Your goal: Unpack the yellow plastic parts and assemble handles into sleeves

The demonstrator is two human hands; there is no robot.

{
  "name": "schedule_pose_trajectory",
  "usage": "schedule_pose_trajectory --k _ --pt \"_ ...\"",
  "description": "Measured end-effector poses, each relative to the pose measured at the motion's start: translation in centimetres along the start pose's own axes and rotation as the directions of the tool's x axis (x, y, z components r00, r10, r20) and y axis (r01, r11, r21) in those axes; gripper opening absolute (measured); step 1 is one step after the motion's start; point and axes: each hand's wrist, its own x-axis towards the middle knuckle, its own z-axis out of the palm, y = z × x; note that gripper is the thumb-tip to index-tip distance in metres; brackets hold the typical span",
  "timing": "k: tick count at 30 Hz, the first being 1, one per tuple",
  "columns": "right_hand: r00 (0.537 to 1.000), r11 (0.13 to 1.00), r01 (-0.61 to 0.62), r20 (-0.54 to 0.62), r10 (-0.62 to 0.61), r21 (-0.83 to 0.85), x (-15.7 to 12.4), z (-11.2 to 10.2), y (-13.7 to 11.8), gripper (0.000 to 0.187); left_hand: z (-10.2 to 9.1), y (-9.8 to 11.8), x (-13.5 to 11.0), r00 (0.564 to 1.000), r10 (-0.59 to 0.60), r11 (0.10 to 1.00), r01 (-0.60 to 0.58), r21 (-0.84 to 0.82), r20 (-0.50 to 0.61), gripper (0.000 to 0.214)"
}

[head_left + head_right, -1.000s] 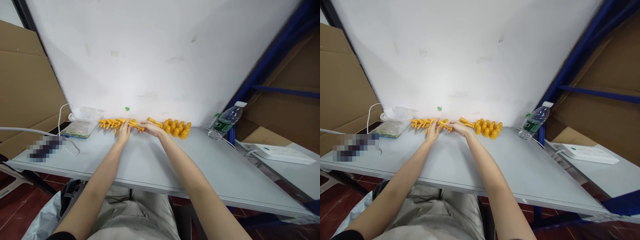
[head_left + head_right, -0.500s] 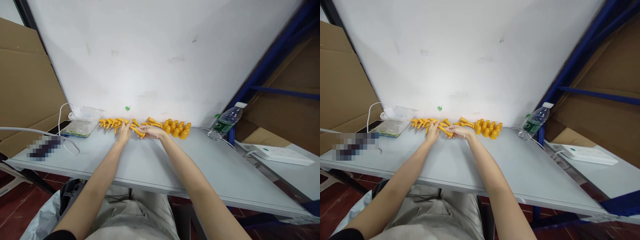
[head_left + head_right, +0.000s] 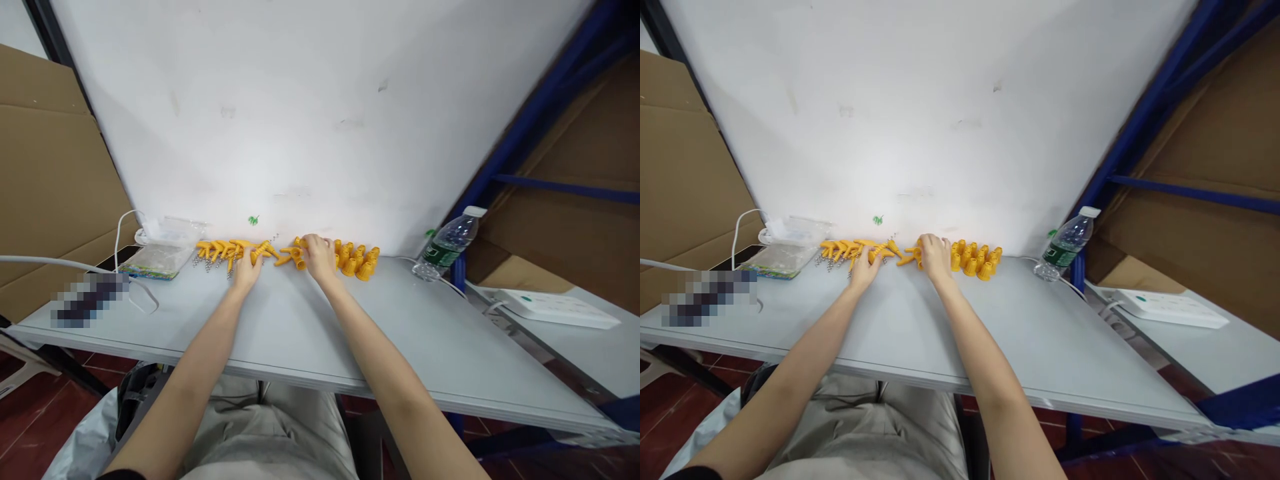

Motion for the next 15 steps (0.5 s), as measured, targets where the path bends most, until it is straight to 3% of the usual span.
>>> schedule_pose_trajectory --k 1,3,7,10,12,15 --pt "0.994 0.998 -0.051 -0.098 0.054 0.033 -0.4 0.1 1.0 0.025 0.0 -0.1 0.1 0.999 -0.026 1.0 0.025 -0.01 -0.026 0.027" --pt "0.933 0.975 -0.205 -0.284 0.22 0.084 -1.3 0.2 3.2 0.025 0.1 -0.3 0.3 0.996 -0.047 0.998 0.043 -0.049 -0.081 0.028" --pt "0.699 0.845 -0.483 -0.48 0.53 0.229 -3.1 -0.1 7.7 0.03 0.4 -0.9 0.8 0.987 -0.064 0.992 0.046 -0.118 -0.149 0.034" --pt "0.489 0.693 -0.615 -0.508 0.709 0.375 -4.4 -0.1 10.5 0.031 0.6 -1.3 1.0 0.984 -0.096 0.99 0.08 -0.116 -0.148 0.031" --pt "0.38 0.583 -0.678 -0.466 0.799 0.448 -5.2 0.2 11.8 0.03 0.7 -1.7 1.2 0.984 -0.104 0.988 0.086 -0.129 -0.143 0.029" --pt "0.297 0.438 -0.746 -0.338 0.893 0.502 -6.1 1.1 13.2 0.03 1.0 -2.3 1.4 0.984 -0.088 0.981 0.058 -0.187 -0.154 0.033"
